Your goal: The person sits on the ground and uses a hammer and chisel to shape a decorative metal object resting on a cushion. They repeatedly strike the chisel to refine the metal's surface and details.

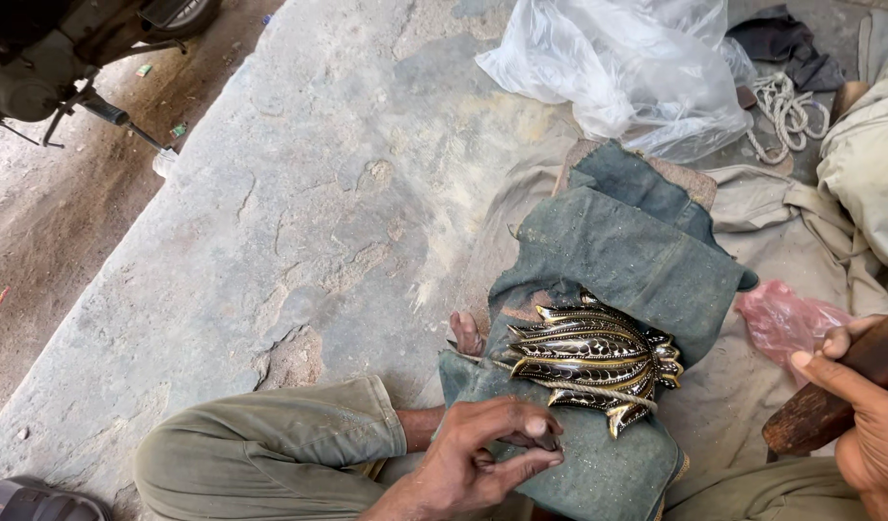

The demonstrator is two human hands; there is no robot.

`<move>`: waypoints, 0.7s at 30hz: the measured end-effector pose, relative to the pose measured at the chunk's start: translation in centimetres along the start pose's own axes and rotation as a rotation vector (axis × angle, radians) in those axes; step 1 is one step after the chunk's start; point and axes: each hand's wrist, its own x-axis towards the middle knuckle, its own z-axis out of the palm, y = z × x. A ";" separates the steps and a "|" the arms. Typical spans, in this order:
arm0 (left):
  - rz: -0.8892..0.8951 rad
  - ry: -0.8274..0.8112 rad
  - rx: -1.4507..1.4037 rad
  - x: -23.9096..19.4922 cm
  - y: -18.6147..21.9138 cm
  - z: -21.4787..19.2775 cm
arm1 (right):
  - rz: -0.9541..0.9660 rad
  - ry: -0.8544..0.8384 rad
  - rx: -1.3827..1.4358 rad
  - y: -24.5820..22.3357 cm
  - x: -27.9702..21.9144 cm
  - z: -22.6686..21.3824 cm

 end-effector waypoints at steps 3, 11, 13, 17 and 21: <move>-0.105 -0.010 -0.051 -0.8 -1.2 0.8 | 0.001 -0.015 0.079 -1.2 -0.7 1.0; -0.202 -0.044 -0.008 -1.1 -2.2 0.5 | 0.003 0.081 -0.045 -4.7 -5.2 3.0; -0.230 -0.049 0.000 -1.0 -2.3 0.5 | -0.044 0.092 -0.094 -4.8 -5.3 3.7; -0.258 -0.065 0.000 -1.1 -2.1 0.2 | -0.078 0.083 -0.029 -4.6 -3.8 6.1; -0.156 -0.044 0.071 -0.9 -2.4 0.4 | -0.079 0.046 0.038 -4.2 -2.6 8.9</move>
